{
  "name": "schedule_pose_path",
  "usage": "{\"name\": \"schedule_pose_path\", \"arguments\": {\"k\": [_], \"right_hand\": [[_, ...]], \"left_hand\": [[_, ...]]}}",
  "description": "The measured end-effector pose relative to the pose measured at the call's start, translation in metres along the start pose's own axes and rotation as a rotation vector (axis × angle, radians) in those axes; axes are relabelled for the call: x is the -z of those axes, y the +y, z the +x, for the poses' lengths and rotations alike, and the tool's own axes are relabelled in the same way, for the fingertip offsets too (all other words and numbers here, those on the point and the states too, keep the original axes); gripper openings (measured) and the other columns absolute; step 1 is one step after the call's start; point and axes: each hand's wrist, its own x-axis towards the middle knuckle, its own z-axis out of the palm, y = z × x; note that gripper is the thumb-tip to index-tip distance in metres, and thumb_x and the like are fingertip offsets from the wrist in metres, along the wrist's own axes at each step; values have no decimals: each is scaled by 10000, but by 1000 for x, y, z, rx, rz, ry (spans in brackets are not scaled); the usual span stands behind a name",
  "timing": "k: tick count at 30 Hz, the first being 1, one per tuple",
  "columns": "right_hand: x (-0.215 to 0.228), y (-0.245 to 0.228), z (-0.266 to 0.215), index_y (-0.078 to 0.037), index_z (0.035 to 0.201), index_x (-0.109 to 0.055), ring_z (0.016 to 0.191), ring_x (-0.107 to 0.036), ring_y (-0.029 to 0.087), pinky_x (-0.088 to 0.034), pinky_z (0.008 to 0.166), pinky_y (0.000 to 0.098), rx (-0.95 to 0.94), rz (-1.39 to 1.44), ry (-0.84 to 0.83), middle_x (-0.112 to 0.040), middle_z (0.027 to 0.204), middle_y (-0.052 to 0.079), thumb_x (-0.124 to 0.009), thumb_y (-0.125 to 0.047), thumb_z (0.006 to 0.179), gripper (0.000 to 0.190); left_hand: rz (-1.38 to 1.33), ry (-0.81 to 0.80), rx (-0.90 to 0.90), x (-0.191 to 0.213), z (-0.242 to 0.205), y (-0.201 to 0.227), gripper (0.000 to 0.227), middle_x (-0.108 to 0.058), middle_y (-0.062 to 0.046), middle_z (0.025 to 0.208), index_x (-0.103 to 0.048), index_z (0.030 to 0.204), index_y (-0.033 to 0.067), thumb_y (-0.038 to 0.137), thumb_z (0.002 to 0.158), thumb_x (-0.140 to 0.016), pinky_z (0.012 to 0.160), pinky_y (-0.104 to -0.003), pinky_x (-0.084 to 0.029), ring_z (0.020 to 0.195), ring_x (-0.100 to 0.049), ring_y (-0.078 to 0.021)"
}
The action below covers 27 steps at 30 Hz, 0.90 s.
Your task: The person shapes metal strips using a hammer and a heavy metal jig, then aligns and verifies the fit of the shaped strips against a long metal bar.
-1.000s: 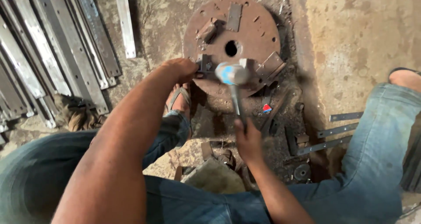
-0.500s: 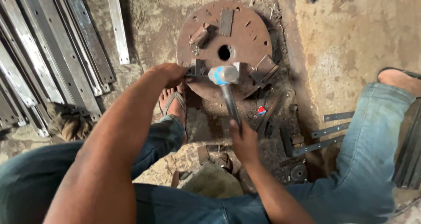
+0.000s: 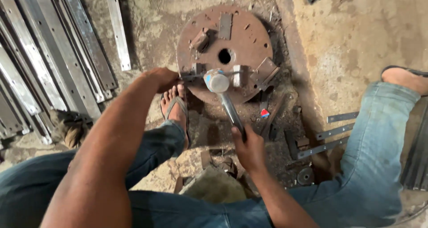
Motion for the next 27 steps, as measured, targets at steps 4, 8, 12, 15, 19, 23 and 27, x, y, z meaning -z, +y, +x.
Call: {"name": "schedule_pose_path", "arguments": {"k": [4, 8, 12, 15, 19, 23, 27], "right_hand": [[-8, 11, -19, -26, 938, -604, 540, -488, 156, -375, 471, 367, 146, 159, 49, -534, 604, 87, -562, -379, 1021, 365], [-21, 21, 7, -14, 997, -622, 567, -529, 139, -432, 534, 351, 109, 78, 68, -549, 623, 84, -540, -450, 1040, 445], [-14, 12, 19, -21, 1027, -682, 604, -515, 151, -436, 561, 378, -11, 26, 41, -553, 639, 114, -567, -549, 984, 542], [-1, 8, -5, -33, 1045, -681, 586, -504, 164, -440, 557, 378, -28, 27, 47, -553, 623, 108, -550, -596, 949, 587], [14, 19, 7, 9, 919, -632, 650, -497, 162, -462, 578, 376, -26, 55, 176, -560, 671, 119, -606, -595, 965, 606], [26, 44, 37, 13, 918, -681, 645, -527, 210, -478, 632, 388, -12, -3, 468, -594, 682, 149, -631, -554, 991, 573], [61, 95, 71, 58, 967, -673, 672, -625, 321, -493, 673, 468, -154, -28, 666, -660, 727, 217, -672, -470, 999, 530]], "left_hand": [[37, 19, -26, -5, 5, -15, 410, -736, -151, 1133, -713, 1180, 167, 469, 1052, -466, 955, -496, -529, 1082, -695, -349], [-345, -102, 250, -5, 8, -19, 433, -754, -189, 1109, -758, 1121, 94, 430, 1056, -492, 928, -503, -532, 1084, -728, -382], [-6, -51, 67, -1, 0, -16, 267, -737, -128, 1122, -721, 1153, 238, 363, 973, -568, 929, -487, -540, 1053, -692, -356], [51, 4, -18, -5, 8, -24, 298, -738, -161, 1159, -714, 1170, 179, 353, 997, -546, 923, -500, -555, 1060, -705, -383], [48, 24, -80, -24, 27, -34, 370, -724, -152, 1189, -703, 1200, 192, 449, 1024, -504, 975, -502, -524, 1108, -676, -393], [-15, 23, -164, -14, 39, -42, 396, -729, -132, 1125, -694, 1227, 196, 460, 988, -521, 933, -491, -537, 1050, -691, -370], [-362, -77, -135, 0, 22, -15, 510, -725, -145, 862, -667, 1076, 79, 554, 1003, -499, 807, -461, -585, 840, -712, -302]]}}
